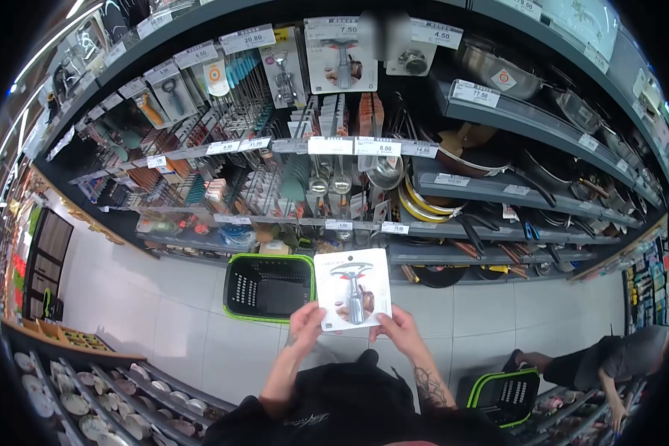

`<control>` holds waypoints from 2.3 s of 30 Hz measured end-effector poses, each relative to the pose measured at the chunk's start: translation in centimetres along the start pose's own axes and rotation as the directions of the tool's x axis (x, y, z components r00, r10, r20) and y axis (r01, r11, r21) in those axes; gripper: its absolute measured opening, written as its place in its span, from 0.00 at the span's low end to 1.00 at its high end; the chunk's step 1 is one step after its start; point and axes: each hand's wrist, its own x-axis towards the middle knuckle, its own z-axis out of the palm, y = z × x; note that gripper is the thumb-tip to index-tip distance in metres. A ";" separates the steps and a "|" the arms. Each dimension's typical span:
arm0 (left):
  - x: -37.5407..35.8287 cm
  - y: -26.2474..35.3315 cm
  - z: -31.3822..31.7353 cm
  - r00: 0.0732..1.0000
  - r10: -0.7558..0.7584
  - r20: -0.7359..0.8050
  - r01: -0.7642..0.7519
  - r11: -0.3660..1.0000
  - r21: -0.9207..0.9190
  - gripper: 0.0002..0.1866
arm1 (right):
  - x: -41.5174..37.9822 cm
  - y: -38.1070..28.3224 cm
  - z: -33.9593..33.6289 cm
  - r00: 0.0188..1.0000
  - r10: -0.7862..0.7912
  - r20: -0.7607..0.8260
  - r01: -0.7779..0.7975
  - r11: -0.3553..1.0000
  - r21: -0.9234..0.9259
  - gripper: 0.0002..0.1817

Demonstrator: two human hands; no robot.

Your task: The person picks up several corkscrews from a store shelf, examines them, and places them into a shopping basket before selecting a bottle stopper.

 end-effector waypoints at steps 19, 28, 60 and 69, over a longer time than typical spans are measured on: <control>21.6 21.0 9.3 0.760 0.609 0.228 -0.650 0.708 0.278 0.11 | 8.4 -9.2 -2.7 0.937 -0.293 -0.189 0.316 0.943 0.103 0.12; 27.9 31.8 16.7 0.541 0.672 0.505 -0.803 0.592 0.072 0.13 | 16.3 -13.5 0.5 0.890 -0.430 -0.151 0.443 0.894 0.068 0.14; 27.6 32.4 17.2 0.236 0.684 0.690 -0.890 -0.133 0.436 0.11 | 31.0 -24.9 4.9 0.742 -0.664 -0.096 0.611 0.728 -0.312 0.14; 31.9 27.5 18.9 0.157 0.676 0.719 -0.582 -0.525 0.621 0.28 | 26.3 -22.3 3.4 0.650 -0.745 -0.150 0.547 0.595 -0.589 0.16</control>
